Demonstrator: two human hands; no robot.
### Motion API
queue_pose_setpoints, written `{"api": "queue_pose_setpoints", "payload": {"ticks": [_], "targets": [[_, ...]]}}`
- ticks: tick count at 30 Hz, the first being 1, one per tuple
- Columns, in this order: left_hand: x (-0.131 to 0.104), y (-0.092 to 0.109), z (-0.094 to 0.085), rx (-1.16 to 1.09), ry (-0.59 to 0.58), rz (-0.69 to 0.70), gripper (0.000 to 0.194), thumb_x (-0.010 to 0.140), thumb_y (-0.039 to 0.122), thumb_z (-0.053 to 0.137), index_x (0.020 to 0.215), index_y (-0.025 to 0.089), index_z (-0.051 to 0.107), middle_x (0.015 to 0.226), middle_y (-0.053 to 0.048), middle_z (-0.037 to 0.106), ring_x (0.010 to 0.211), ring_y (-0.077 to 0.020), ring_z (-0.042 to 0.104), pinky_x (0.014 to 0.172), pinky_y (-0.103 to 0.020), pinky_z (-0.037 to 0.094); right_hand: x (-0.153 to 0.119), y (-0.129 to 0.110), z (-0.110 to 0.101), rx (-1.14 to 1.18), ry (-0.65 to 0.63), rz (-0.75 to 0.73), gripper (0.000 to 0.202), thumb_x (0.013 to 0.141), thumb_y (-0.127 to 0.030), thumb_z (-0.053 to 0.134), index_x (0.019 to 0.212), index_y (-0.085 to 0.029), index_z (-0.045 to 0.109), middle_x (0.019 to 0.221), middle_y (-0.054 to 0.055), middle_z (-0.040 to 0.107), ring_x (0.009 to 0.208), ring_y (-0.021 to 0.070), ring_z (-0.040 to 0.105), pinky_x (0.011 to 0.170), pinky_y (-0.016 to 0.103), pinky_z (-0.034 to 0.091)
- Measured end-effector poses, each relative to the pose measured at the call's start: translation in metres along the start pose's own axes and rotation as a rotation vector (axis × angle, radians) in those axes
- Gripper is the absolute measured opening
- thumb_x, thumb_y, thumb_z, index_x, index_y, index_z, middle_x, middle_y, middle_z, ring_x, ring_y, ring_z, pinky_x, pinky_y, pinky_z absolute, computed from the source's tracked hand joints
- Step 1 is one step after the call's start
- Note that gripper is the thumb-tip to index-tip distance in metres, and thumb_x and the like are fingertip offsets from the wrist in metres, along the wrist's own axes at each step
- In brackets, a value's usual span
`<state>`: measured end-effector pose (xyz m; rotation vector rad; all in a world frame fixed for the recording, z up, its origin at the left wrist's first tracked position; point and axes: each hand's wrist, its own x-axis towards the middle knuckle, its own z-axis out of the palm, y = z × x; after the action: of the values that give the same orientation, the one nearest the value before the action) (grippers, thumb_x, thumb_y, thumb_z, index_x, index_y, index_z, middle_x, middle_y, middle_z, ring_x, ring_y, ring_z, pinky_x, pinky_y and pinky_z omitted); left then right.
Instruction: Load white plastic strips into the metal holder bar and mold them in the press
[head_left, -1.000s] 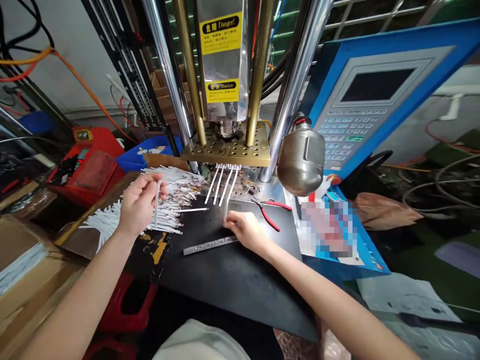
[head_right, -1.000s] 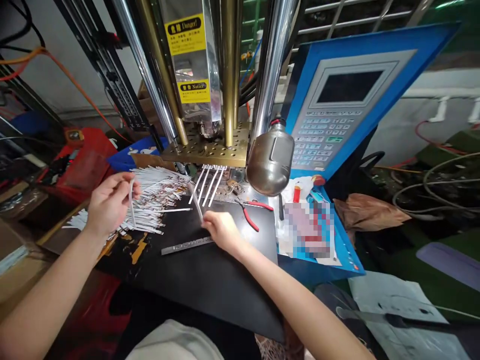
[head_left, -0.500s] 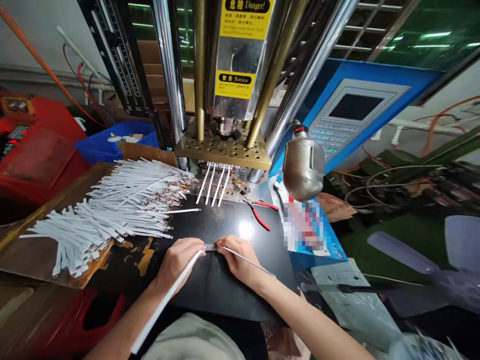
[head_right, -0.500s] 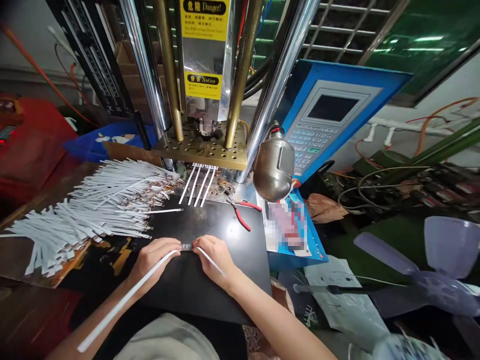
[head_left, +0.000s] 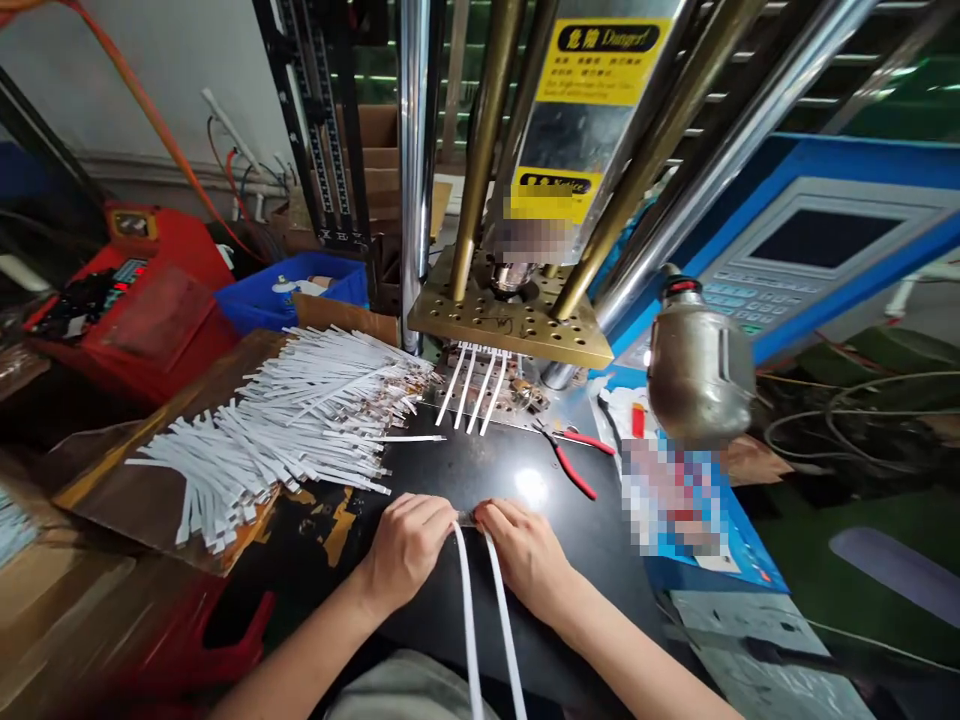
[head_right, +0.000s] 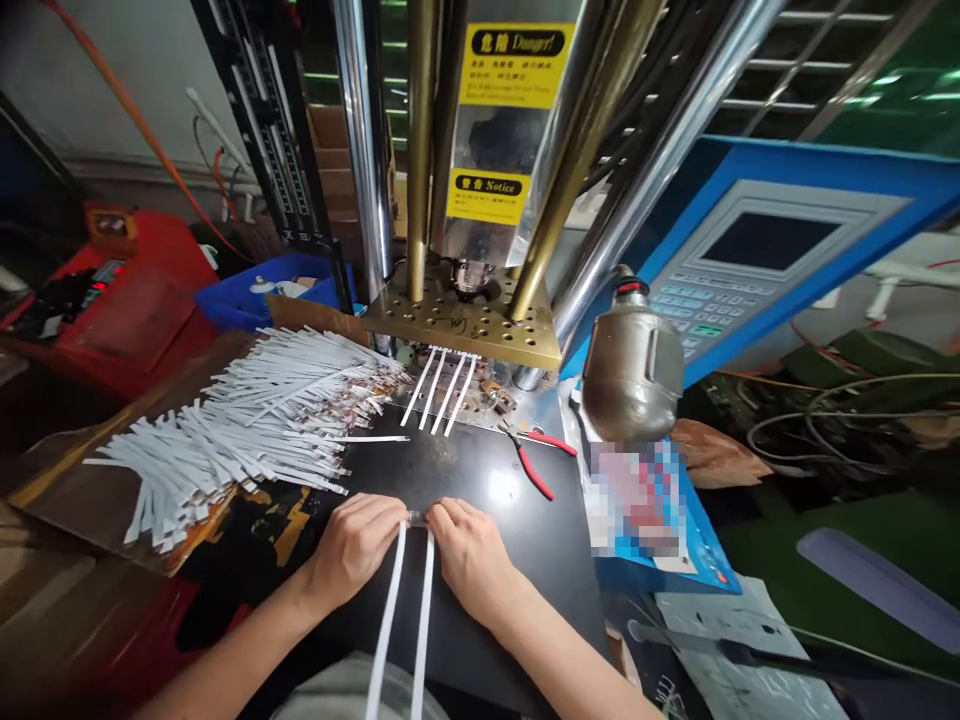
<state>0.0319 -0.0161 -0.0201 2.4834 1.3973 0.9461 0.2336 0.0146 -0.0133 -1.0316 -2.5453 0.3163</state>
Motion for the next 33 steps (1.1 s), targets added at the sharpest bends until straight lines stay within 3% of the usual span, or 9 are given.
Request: {"api": "queue_pose_setpoints", "payload": {"ticks": [4, 6, 10, 13, 18, 22, 27, 30, 33], "targets": [[-0.005, -0.005, -0.011, -0.023, -0.018, 0.031, 0.023, 0.095, 0.009, 0.044, 0.109, 0.018, 0.06, 0.1, -0.006, 0.066, 0.091, -0.0204, 0.064, 0.079, -0.034, 0.051, 0.032, 0.012, -0.035, 0.135, -0.294, -0.103, 0.031, 0.079, 0.005, 0.051, 0.092, -0.019, 0.066, 0.084, 0.002, 0.068, 0.076, 0.0148, 0.064, 0.065, 0.021, 0.044], [-0.01, -0.017, -0.023, 0.026, -0.021, 0.035, 0.029, 0.093, 0.008, 0.048, 0.119, 0.019, 0.057, 0.108, -0.007, 0.064, 0.1, -0.022, 0.061, 0.085, -0.037, 0.05, 0.061, 0.015, -0.042, 0.038, -0.336, -0.122, 0.031, 0.082, 0.003, 0.053, 0.097, -0.02, 0.069, 0.089, 0.002, 0.07, 0.082, 0.0147, 0.065, 0.069, 0.02, 0.044], [-0.019, -0.052, -0.049, 0.247, -0.03, -0.008, 0.021, 0.09, 0.006, 0.053, 0.104, 0.02, 0.063, 0.103, -0.006, 0.06, 0.097, -0.0247, 0.058, 0.079, -0.037, 0.045, 0.121, 0.014, -0.019, -0.243, -0.298, -0.01, 0.022, 0.094, -0.012, 0.051, 0.086, -0.014, 0.071, 0.09, 0.009, 0.07, 0.079, 0.0195, 0.067, 0.068, 0.026, 0.047], [-0.018, -0.069, -0.057, 0.292, -0.055, 0.02, 0.017, 0.091, 0.007, 0.052, 0.086, 0.02, 0.062, 0.092, -0.004, 0.06, 0.088, -0.0238, 0.058, 0.073, -0.035, 0.04, 0.137, 0.007, 0.003, -0.294, -0.262, -0.012, 0.023, 0.093, -0.01, 0.046, 0.09, -0.01, 0.069, 0.091, 0.014, 0.068, 0.079, 0.0231, 0.066, 0.067, 0.03, 0.047], [0.004, -0.071, -0.054, 0.156, 0.004, 0.082, 0.015, 0.096, 0.012, 0.05, 0.087, 0.02, 0.059, 0.08, 0.0, 0.063, 0.076, -0.0185, 0.059, 0.075, -0.034, 0.039, 0.092, 0.022, -0.001, -0.311, -0.188, 0.004, 0.02, 0.093, -0.009, 0.047, 0.101, -0.009, 0.065, 0.097, 0.017, 0.064, 0.091, 0.027, 0.061, 0.08, 0.037, 0.046], [0.044, -0.055, -0.067, -0.047, 0.223, 0.099, 0.009, 0.098, 0.018, 0.05, 0.095, 0.02, 0.058, 0.083, 0.001, 0.065, 0.073, -0.0135, 0.061, 0.072, -0.027, 0.044, 0.034, 0.047, -0.027, -0.284, -0.116, 0.17, 0.019, 0.093, -0.007, 0.047, 0.087, -0.011, 0.065, 0.092, 0.015, 0.065, 0.085, 0.0242, 0.062, 0.078, 0.035, 0.047], [0.082, -0.029, -0.097, -0.639, 0.499, -0.14, 0.018, 0.094, 0.027, 0.058, 0.11, 0.022, 0.064, 0.091, -0.002, 0.066, 0.076, -0.0139, 0.062, 0.071, -0.026, 0.052, -0.008, 0.038, -0.029, -0.05, 0.041, 0.216, 0.017, 0.097, -0.014, 0.049, 0.093, -0.017, 0.066, 0.092, 0.006, 0.07, 0.085, 0.016, 0.067, 0.077, 0.026, 0.051], [0.071, -0.029, -0.094, -0.847, 0.511, -0.281, 0.035, 0.082, 0.031, 0.073, 0.116, 0.025, 0.067, 0.096, -0.003, 0.07, 0.086, -0.0172, 0.067, 0.076, -0.028, 0.056, -0.011, 0.024, -0.013, 0.33, 0.178, 0.115, 0.017, 0.096, -0.018, 0.053, 0.084, -0.019, 0.065, 0.092, 0.005, 0.072, 0.088, 0.0158, 0.068, 0.083, 0.028, 0.053], [0.036, -0.035, -0.071, -0.58, 0.448, -0.271, 0.017, 0.083, 0.029, 0.073, 0.1, 0.024, 0.073, 0.093, -0.002, 0.072, 0.083, -0.0165, 0.068, 0.076, -0.026, 0.056, -0.01, 0.018, -0.002, 0.416, 0.191, 0.088, 0.019, 0.097, -0.019, 0.051, 0.082, -0.019, 0.064, 0.091, 0.005, 0.072, 0.088, 0.017, 0.068, 0.083, 0.03, 0.053]]}}
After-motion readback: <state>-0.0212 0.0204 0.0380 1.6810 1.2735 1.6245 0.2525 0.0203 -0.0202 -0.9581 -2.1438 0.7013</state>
